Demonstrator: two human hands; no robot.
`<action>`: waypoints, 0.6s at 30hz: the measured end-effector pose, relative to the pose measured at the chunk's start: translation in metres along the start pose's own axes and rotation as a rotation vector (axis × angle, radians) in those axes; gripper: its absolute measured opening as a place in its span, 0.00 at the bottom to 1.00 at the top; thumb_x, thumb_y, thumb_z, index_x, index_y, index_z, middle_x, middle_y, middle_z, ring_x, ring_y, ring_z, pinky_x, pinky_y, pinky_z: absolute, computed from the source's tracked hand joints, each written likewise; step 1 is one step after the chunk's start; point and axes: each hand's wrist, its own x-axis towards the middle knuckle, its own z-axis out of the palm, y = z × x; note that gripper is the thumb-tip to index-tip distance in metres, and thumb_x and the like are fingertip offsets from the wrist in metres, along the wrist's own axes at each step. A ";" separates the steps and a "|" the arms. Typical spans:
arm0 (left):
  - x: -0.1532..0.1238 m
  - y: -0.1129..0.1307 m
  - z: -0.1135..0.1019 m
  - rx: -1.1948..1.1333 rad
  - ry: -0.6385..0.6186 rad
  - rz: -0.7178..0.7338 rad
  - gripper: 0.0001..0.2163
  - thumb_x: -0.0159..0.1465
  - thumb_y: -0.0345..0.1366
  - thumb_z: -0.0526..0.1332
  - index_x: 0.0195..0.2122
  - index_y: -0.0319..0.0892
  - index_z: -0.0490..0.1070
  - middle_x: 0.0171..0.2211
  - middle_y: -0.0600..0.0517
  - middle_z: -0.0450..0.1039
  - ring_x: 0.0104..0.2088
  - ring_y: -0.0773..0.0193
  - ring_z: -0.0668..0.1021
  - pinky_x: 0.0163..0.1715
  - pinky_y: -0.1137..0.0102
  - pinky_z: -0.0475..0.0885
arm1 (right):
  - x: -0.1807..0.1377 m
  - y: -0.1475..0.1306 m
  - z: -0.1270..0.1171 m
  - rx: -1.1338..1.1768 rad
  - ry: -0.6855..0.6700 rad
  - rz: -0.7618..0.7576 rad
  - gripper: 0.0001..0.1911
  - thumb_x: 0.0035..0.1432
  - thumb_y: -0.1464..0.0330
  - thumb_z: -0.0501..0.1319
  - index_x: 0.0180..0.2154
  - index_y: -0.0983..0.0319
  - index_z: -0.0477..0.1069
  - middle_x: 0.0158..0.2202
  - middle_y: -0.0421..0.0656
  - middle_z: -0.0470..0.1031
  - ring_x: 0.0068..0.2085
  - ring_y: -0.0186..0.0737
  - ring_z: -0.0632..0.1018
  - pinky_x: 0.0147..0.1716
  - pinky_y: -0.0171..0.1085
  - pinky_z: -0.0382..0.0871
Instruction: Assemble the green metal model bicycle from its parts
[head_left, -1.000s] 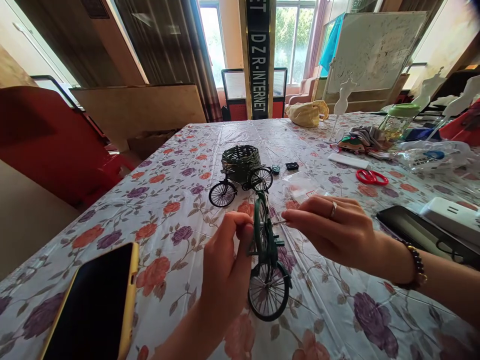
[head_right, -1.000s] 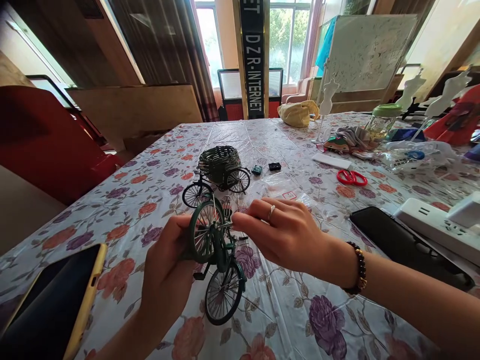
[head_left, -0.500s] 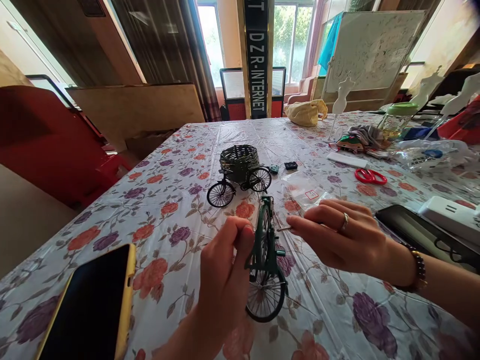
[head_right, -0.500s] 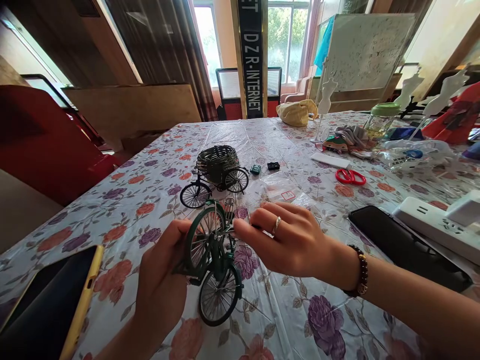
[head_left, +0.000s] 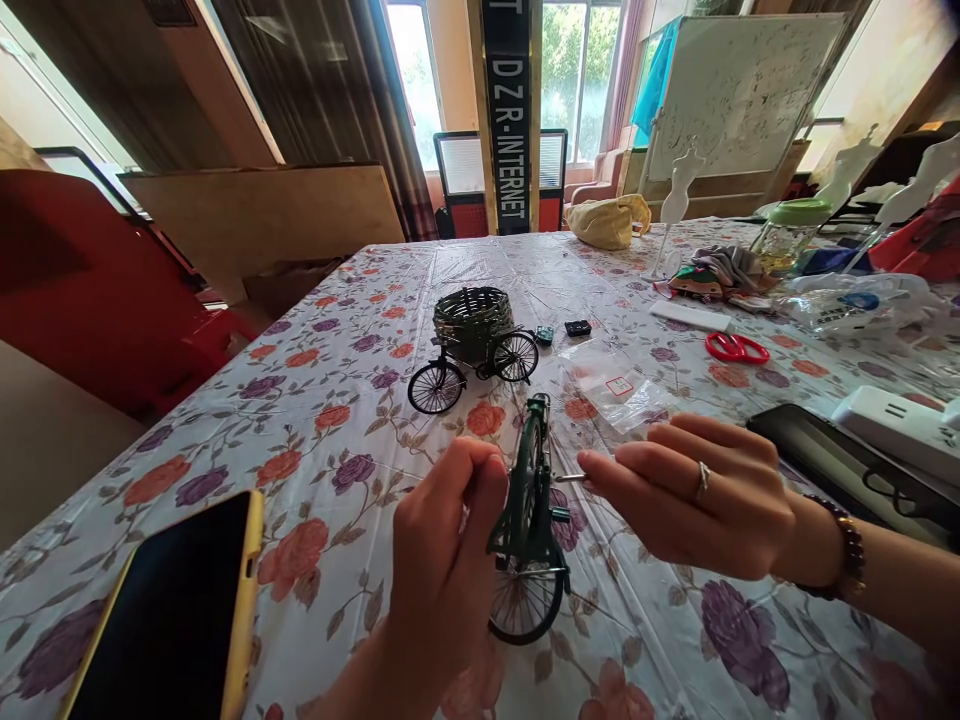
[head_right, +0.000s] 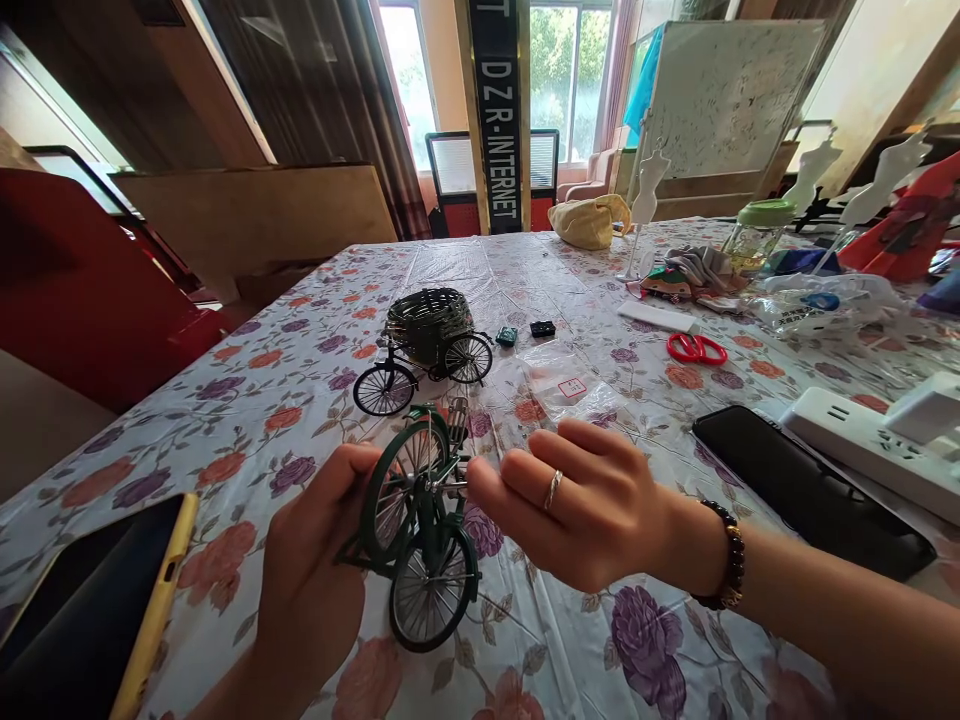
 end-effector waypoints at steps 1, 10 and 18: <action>0.000 0.000 0.000 0.001 0.000 -0.002 0.08 0.62 0.36 0.50 0.27 0.43 0.60 0.19 0.58 0.55 0.19 0.72 0.58 0.18 0.75 0.55 | 0.000 0.000 0.000 0.000 0.005 -0.001 0.04 0.50 0.75 0.60 0.32 0.67 0.70 0.20 0.38 0.70 0.19 0.27 0.66 0.18 0.32 0.60; 0.000 0.002 0.000 0.001 -0.025 0.040 0.05 0.58 0.27 0.50 0.27 0.43 0.60 0.19 0.58 0.56 0.19 0.71 0.59 0.18 0.76 0.56 | 0.001 -0.005 -0.004 -0.013 -0.001 -0.026 0.05 0.51 0.75 0.59 0.33 0.69 0.71 0.20 0.38 0.67 0.20 0.28 0.66 0.17 0.34 0.57; 0.002 0.003 0.002 0.066 -0.034 0.133 0.09 0.55 0.22 0.48 0.28 0.44 0.59 0.20 0.58 0.58 0.20 0.71 0.61 0.20 0.76 0.58 | 0.000 -0.009 -0.005 0.042 -0.043 0.027 0.07 0.51 0.73 0.60 0.34 0.70 0.69 0.19 0.38 0.66 0.19 0.28 0.62 0.17 0.34 0.58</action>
